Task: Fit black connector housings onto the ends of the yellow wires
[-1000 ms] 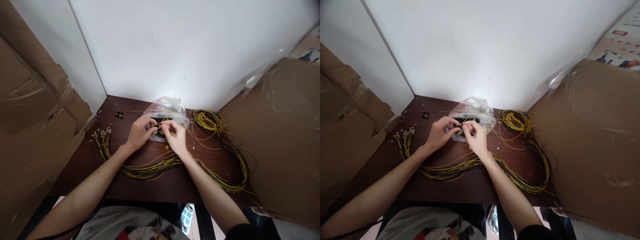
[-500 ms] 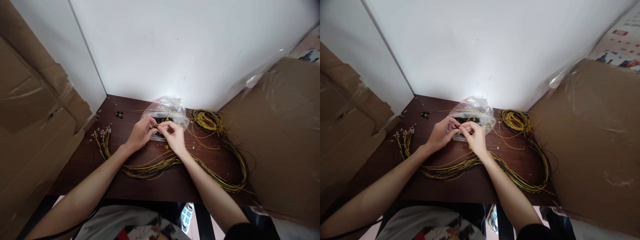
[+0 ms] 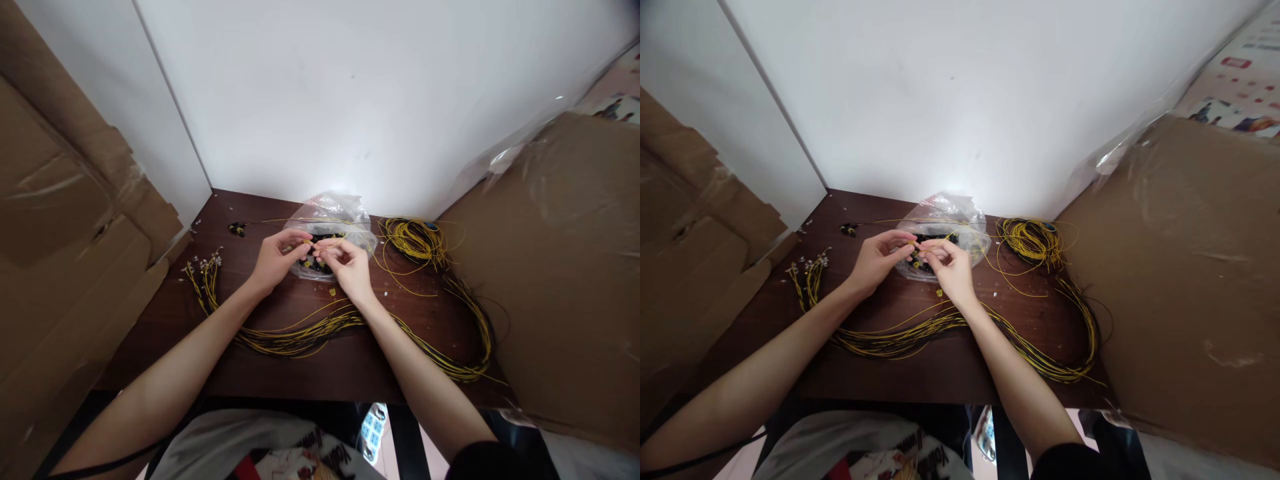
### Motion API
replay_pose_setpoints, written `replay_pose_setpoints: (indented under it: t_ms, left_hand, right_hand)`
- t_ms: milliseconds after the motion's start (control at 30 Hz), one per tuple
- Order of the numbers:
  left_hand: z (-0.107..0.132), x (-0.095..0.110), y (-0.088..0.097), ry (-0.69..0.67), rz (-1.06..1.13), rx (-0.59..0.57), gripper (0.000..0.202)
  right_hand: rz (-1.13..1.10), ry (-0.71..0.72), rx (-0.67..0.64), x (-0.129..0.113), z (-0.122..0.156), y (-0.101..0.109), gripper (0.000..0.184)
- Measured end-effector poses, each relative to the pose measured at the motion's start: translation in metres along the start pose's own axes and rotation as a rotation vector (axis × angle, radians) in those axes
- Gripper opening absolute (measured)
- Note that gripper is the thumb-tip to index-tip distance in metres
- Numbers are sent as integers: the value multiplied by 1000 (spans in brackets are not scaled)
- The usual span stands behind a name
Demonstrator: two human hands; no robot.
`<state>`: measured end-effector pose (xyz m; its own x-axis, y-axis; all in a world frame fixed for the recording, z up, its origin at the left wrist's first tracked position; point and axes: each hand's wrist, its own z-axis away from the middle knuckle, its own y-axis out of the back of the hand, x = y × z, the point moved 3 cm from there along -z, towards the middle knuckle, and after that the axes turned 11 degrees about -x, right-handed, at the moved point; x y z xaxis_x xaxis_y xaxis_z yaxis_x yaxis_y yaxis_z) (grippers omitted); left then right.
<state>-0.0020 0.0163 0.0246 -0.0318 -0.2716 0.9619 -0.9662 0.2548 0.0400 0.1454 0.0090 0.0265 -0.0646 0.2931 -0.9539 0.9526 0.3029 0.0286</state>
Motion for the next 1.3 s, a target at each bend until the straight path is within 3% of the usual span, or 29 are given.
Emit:
replay_pose_setpoints:
  t_ms: [300,500,767,1300]
  left_hand:
    - [-1,0,6,0,-66,64,27]
    - [0,4,6,-20,-148,52,23]
    - [0,7,1,5,-132,-10,21]
    - [1,1,-4,89,-195,-81,23]
  right_hand:
    - [702,91,-157,-1,-2,16,24]
    - [993,33,-142,6,-3,22,27]
    - [1081,19,-213,11,0,16,28]
    - [1096,-30,-156,11,-1,18,15]
